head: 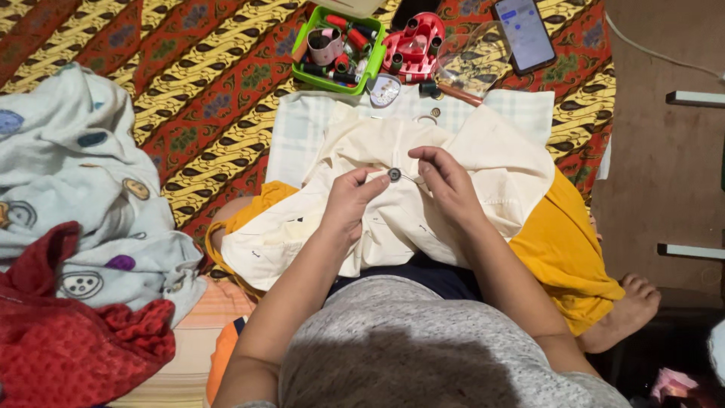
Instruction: The person lies on a bed with a white shirt across their lap and sews a button onto the shirt by hand using a needle and thread, pulling the thread through the button repeatedly. They then use scissors to trim the thread and tie off the loose ends.
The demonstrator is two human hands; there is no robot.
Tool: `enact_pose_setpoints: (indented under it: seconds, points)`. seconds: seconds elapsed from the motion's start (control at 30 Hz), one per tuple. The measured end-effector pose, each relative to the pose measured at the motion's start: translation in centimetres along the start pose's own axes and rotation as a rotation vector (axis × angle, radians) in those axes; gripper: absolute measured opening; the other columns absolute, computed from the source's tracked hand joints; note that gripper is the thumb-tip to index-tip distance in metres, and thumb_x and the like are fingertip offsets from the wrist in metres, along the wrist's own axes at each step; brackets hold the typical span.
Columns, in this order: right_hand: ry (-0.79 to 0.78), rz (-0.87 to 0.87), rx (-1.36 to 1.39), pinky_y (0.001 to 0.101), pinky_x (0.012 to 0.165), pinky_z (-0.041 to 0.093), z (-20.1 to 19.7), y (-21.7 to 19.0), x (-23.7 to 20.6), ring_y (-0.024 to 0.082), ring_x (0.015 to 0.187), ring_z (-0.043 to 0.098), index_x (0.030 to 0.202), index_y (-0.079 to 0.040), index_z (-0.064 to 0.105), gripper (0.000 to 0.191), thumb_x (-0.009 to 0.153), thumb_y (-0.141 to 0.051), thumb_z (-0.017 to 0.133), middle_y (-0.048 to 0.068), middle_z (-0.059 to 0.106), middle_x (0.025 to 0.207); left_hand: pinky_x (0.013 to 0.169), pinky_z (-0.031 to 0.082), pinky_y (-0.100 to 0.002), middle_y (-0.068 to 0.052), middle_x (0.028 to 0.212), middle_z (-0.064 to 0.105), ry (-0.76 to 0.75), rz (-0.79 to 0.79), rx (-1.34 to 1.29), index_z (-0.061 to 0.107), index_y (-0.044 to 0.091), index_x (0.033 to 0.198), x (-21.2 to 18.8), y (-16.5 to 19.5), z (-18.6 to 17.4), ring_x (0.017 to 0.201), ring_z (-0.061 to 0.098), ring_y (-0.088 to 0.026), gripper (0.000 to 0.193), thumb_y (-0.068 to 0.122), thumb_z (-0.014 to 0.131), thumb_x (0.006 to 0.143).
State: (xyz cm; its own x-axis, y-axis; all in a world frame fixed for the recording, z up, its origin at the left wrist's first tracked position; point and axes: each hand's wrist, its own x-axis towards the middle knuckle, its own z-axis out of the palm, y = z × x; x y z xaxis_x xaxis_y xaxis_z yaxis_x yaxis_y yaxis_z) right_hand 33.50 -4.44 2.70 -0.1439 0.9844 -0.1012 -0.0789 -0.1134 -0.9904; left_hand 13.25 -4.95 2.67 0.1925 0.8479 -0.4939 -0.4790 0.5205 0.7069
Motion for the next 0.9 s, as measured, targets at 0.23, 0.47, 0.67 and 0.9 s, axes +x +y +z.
enact_pose_setpoints:
  seconds: [0.23,0.47,0.67,0.9]
  points:
    - [0.023,-0.305,-0.374,0.0249,0.072,0.053,0.8,-2.4,-0.9,0.013,0.078,0.062,0.12,-0.006,0.072,0.029,0.095,0.004,0.06,0.005,0.058,0.097,0.076,0.059,-0.029,-0.01,0.098,0.075,-0.004,-0.014,-0.03,0.072,-0.004,0.108,0.4,-0.2,-0.1,0.085,0.071,-0.014,0.017,0.001,0.07,0.093]
    - [0.085,-0.433,-0.645,0.0303,0.065,0.051,2.2,-3.5,-1.8,0.02,0.079,0.061,0.101,-0.005,0.074,0.011,0.091,-0.003,0.075,0.007,0.06,0.087,0.081,0.056,-0.026,-0.008,0.1,0.074,0.015,0.04,0.032,0.073,-0.005,0.109,0.1,-0.4,-0.4,0.09,0.068,-0.011,0.018,0.001,0.072,0.092]
    - [0.107,-0.471,-0.721,0.0354,0.064,0.048,2.7,-3.5,-2.2,0.021,0.075,0.058,0.098,-0.006,0.075,0.009,0.09,-0.005,0.078,0.007,0.057,0.081,0.081,0.055,-0.024,-0.008,0.1,0.074,0.043,0.061,0.062,0.074,-0.004,0.109,-0.1,-0.4,-0.4,0.09,0.067,-0.011,0.019,0.0,0.073,0.09]
    - [0.11,-0.478,-0.8,0.0378,0.063,0.047,3.1,-3.9,-2.2,0.024,0.072,0.059,0.094,-0.005,0.073,0.007,0.089,-0.006,0.078,0.008,0.057,0.077,0.072,0.047,-0.023,-0.004,0.092,0.067,0.069,0.281,0.343,0.078,-0.003,0.112,-1.2,0.0,0.3,0.081,0.055,-0.007,0.019,-0.001,0.075,0.094]
